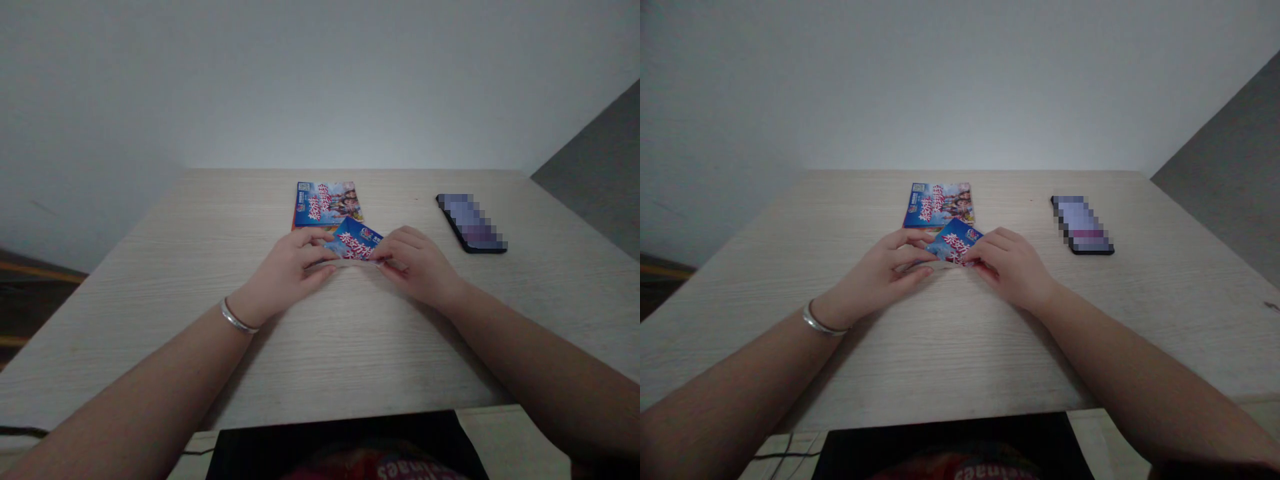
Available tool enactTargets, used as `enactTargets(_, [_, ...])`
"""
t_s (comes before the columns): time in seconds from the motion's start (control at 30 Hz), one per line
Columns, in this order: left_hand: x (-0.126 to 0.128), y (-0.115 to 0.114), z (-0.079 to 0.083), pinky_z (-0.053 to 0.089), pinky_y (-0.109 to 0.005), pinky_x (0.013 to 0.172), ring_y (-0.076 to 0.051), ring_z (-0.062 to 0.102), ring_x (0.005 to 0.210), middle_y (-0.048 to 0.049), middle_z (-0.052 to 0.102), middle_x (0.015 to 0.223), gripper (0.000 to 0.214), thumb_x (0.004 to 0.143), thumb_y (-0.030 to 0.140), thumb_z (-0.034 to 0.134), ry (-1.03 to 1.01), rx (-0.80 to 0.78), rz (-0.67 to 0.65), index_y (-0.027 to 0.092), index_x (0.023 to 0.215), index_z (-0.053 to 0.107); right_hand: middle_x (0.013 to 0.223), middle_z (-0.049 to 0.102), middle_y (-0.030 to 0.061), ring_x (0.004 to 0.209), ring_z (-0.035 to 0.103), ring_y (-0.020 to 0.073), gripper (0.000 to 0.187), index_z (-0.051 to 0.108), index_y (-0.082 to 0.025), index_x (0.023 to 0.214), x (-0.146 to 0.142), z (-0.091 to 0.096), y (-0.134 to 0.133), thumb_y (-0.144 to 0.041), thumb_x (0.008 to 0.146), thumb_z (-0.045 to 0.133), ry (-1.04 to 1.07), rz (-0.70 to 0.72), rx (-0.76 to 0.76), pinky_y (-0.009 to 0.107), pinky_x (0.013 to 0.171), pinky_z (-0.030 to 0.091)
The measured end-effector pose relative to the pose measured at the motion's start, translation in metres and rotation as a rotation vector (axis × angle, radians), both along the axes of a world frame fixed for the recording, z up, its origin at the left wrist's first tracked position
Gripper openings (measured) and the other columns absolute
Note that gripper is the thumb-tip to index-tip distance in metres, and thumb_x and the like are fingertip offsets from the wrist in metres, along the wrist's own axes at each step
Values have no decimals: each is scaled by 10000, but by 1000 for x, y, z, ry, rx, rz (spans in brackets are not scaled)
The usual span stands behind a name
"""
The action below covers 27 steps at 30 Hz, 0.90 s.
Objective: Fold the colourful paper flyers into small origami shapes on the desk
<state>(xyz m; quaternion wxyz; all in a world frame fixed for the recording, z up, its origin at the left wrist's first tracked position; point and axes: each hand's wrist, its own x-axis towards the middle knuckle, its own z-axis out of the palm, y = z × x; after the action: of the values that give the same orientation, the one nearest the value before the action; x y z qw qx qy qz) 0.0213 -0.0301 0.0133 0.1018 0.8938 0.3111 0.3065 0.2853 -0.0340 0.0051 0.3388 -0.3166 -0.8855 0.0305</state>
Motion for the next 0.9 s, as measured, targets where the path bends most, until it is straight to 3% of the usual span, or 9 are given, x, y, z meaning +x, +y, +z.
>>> enactTargets(0.13, [-4, 1, 1, 472, -450, 1057, -219, 554, 1228, -110, 604, 1250, 236, 969, 273, 522, 4, -61, 39, 208, 1090, 714, 895, 718, 25, 853, 625, 175, 173, 683, -224, 849, 5, 0, 3, -90, 807, 582, -34, 74, 23, 336, 795, 472])
enactTargets(0.23, [-8, 3, -1, 491, -440, 1038, -203, 585, 1179, -95, 637, 1186, 287, 991, 282, 465, -32, -139, 105, 208, 1010, 741, 883, 735, 16, 835, 629, 178, 171, 699, -226, 836, 7, 1, 3, -98, 800, 591, -155, 68, 53, 345, 797, 453])
enactTargets(0.33, [-11, 7, -6, 504, -427, 1017, -201, 609, 1143, -87, 669, 1140, 238, 958, 276, 523, -27, -143, 114, 199, 924, 746, 916, 746, 20, 866, 636, 185, 192, 708, -220, 854, 7, 2, 2, -91, 807, 575, -242, 71, 39, 343, 809, 465])
enactTargets(0.47, [-13, 11, -12, 534, -388, 925, -189, 672, 994, -50, 731, 1034, 140, 894, 225, 599, 98, -103, 59, 201, 954, 723, 1096, 737, 49, 1004, 647, 200, 211, 721, -210, 1001, 5, -1, 2, -143, 839, 603, -299, 87, -69, 371, 908, 491])
enactTargets(0.6, [-13, 11, -16, 543, -375, 828, -197, 692, 883, -40, 754, 963, 172, 858, 212, 627, 186, -80, 96, 201, 1004, 718, 1232, 692, 70, 1141, 615, 223, 331, 681, -217, 1165, 6, -4, 3, -244, 836, 648, -350, 109, -186, 423, 998, 473])
enactTargets(0.73, [-12, 10, -17, 532, -372, 827, -195, 685, 873, -37, 750, 944, 186, 834, 217, 658, 189, -75, 116, 207, 1011, 716, 1299, 654, 84, 1184, 591, 250, 557, 585, -219, 1332, 5, -2, -1, -343, 799, 689, -376, 78, -193, 448, 1035, 456])
enactTargets(0.9, [-12, 11, -18, 519, -384, 834, -195, 666, 872, -45, 738, 951, 225, 833, 234, 668, 208, -89, 106, 204, 1051, 713, 1357, 614, 105, 1222, 569, 281, 499, 624, -256, 1306, 3, 1, -8, -339, 815, 664, -466, 100, -128, 483, 1035, 450])
